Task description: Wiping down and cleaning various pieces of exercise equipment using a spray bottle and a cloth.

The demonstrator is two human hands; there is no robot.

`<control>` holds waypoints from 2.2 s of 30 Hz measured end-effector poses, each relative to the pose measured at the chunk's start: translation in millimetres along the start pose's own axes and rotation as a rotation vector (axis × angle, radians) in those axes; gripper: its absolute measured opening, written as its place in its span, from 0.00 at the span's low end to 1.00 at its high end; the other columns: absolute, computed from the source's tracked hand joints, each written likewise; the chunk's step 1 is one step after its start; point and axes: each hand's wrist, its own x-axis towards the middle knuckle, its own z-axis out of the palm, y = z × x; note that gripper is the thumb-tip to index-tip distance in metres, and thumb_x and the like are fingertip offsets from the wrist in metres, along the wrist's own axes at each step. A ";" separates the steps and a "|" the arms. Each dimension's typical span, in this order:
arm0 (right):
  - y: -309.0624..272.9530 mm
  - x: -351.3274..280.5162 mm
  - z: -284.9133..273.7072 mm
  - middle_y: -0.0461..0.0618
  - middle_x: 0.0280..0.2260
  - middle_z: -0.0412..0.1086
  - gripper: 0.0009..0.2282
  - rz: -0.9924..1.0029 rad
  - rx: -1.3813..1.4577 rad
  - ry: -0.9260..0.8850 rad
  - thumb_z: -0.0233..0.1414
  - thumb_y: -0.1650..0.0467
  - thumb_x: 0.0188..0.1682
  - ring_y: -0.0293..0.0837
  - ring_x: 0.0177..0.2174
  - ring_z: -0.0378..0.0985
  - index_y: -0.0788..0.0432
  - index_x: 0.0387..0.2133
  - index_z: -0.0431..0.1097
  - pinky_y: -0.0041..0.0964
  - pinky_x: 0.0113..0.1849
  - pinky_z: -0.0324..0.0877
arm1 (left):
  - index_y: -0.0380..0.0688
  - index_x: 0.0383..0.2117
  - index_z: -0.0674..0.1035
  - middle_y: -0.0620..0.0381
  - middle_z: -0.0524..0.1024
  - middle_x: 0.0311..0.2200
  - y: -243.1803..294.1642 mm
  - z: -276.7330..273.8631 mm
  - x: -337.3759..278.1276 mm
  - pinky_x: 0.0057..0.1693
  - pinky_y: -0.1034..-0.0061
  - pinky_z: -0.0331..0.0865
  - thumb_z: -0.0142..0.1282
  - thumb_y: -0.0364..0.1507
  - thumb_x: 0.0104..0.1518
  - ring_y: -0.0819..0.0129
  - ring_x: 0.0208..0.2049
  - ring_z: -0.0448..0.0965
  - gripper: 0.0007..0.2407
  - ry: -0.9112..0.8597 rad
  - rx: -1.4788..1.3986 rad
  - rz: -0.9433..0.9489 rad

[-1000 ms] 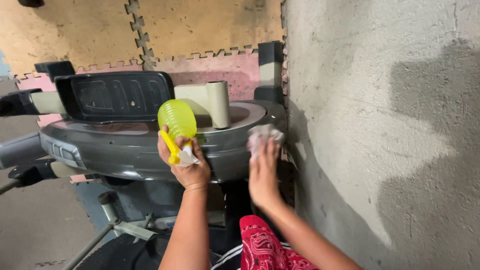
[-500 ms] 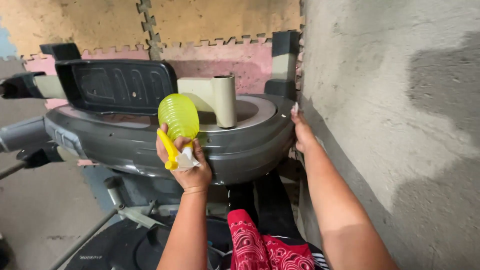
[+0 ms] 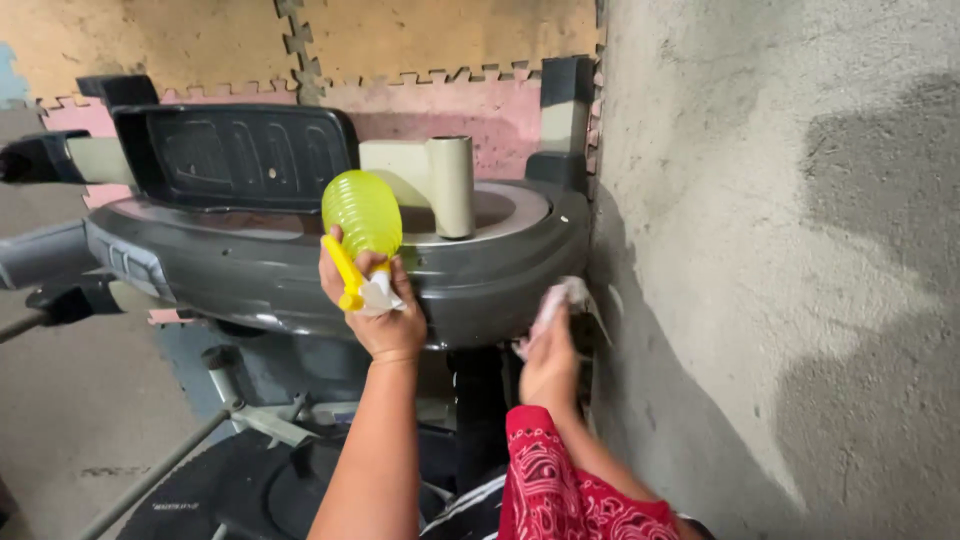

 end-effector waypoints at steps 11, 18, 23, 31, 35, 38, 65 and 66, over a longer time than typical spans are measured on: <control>-13.1 100.2 -19.2 0.65 0.69 0.49 0.23 -0.652 -0.542 -0.245 0.38 0.68 0.60 0.66 0.70 0.42 0.63 0.68 0.52 0.55 0.67 0.42 | 0.42 0.43 0.74 0.43 0.57 0.70 -1.1 -1.6 0.7 0.72 0.54 0.57 0.59 0.29 0.64 0.39 0.70 0.57 0.08 -0.038 0.055 -0.022; 2.6 147.8 -25.4 0.64 0.60 0.63 0.19 -0.240 -0.481 -0.219 0.41 0.64 0.60 0.60 0.61 0.63 0.54 0.64 0.62 0.49 0.60 0.57 | 0.37 0.58 0.69 0.41 0.61 0.67 4.9 -3.7 4.6 0.70 0.58 0.60 0.60 0.31 0.62 0.43 0.68 0.63 0.21 0.049 -0.226 -0.210; -118.5 44.6 -10.8 0.67 0.57 0.68 0.17 -0.150 -0.445 -0.218 0.43 0.71 0.60 0.65 0.57 0.66 0.54 0.62 0.67 0.52 0.58 0.61 | 0.40 0.56 0.71 0.44 0.66 0.64 -7.3 3.3 6.6 0.71 0.56 0.62 0.62 0.29 0.61 0.43 0.67 0.65 0.19 0.139 -0.186 -0.094; -123.8 35.7 13.2 0.56 0.64 0.62 0.19 -1.069 -0.644 -0.645 0.46 0.78 0.54 0.57 0.68 0.56 0.57 0.60 0.68 0.54 0.67 0.50 | 0.43 0.46 0.76 0.45 0.68 0.61 -12.3 -53.8 17.8 0.69 0.48 0.57 0.65 0.30 0.55 0.42 0.66 0.65 0.14 0.092 -0.244 -0.048; -146.3 33.4 70.8 0.55 0.66 0.57 0.23 -1.266 -0.922 -0.867 0.50 0.76 0.48 0.59 0.67 0.52 0.57 0.60 0.65 0.60 0.64 0.47 | 0.43 0.44 0.75 0.49 0.72 0.60 -27.6 -110.6 7.9 0.73 0.51 0.51 0.63 0.29 0.58 0.47 0.65 0.67 0.12 0.126 -0.392 -0.146; -161.0 17.0 114.7 0.54 0.67 0.55 0.23 -1.339 -1.042 -0.911 0.51 0.74 0.48 0.59 0.67 0.52 0.57 0.60 0.64 0.61 0.63 0.48 | 0.44 0.44 0.74 0.49 0.74 0.60 -49.1 -133.9 -18.7 0.76 0.52 0.44 0.62 0.27 0.59 0.50 0.66 0.68 0.10 0.173 -0.416 -0.209; -99.6 -7.2 397.9 0.52 0.71 0.56 0.23 -1.958 -1.357 -0.940 0.50 0.71 0.53 0.62 0.70 0.47 0.53 0.64 0.68 0.68 0.64 0.42 | 0.47 0.60 0.71 0.46 0.79 0.43 -179.1 -178.2 -163.4 0.53 0.64 0.74 0.59 0.26 0.56 0.51 0.46 0.80 0.23 0.238 -0.579 -0.803; -101.3 -6.2 391.0 0.50 0.71 0.58 0.22 -2.048 -1.437 -0.922 0.49 0.71 0.51 0.58 0.70 0.49 0.53 0.61 0.71 0.65 0.66 0.43 | 0.46 0.58 0.73 0.46 0.79 0.45 -178.8 -175.8 -166.2 0.56 0.63 0.73 0.59 0.24 0.57 0.49 0.48 0.79 0.21 0.273 -0.546 -0.691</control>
